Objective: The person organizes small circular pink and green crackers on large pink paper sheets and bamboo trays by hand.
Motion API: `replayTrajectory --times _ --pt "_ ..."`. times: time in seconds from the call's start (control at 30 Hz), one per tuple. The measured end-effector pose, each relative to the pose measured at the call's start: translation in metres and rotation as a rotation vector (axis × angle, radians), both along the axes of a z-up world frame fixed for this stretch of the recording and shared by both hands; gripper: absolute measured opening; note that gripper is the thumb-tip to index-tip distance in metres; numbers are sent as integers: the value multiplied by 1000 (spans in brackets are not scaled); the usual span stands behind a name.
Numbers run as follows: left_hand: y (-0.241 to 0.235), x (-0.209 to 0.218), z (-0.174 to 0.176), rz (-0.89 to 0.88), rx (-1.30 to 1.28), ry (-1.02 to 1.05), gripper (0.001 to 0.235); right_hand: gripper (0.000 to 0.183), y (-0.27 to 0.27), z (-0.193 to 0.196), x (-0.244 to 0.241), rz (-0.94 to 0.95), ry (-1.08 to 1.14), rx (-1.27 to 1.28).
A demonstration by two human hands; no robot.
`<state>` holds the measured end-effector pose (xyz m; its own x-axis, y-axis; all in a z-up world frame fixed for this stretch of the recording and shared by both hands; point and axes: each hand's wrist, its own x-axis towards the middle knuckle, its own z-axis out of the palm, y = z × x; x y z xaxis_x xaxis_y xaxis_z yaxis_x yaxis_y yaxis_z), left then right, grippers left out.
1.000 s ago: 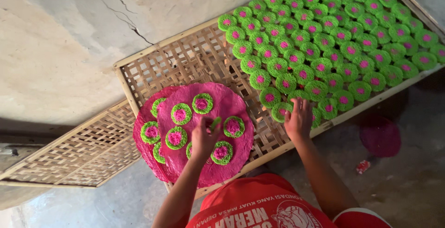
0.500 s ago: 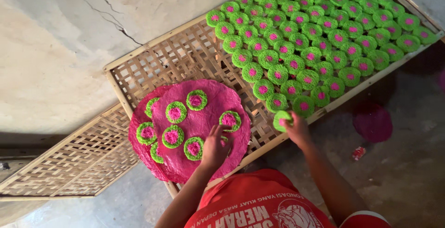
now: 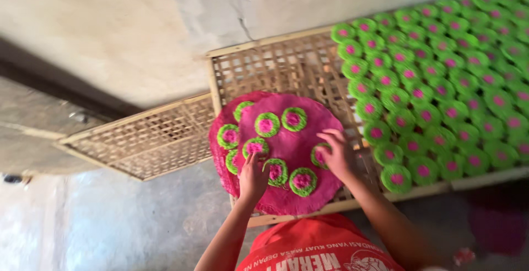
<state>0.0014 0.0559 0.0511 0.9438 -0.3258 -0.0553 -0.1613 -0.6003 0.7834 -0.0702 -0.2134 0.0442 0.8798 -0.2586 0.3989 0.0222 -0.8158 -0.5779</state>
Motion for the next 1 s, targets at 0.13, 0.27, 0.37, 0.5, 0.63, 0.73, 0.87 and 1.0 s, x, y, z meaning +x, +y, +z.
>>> replayTrajectory --times 0.13,0.27,0.37,0.5,0.63,0.73,0.87,1.0 --pt "-11 43 -24 60 76 -58 31 42 20 -5 81 258 118 -186" --pt "-29 85 -55 66 293 -112 44 29 4 -21 126 427 101 -441" --pt "-48 111 -73 129 419 -249 65 12 -29 -54 159 156 350 -122" --pt "-61 126 -85 166 303 278 42 18 -135 -98 215 -28 521 744" --pt "-64 123 -90 145 238 100 34 23 -241 -119 285 -180 431 1232" --pt "-68 117 -88 174 169 206 37 31 -271 -122 336 -15 380 1199" --pt "-73 122 -70 180 5 327 38 35 -262 -127 372 -89 326 284" --pt "-80 132 -37 270 -352 713 33 33 -251 -116 374 -167 132 -208"
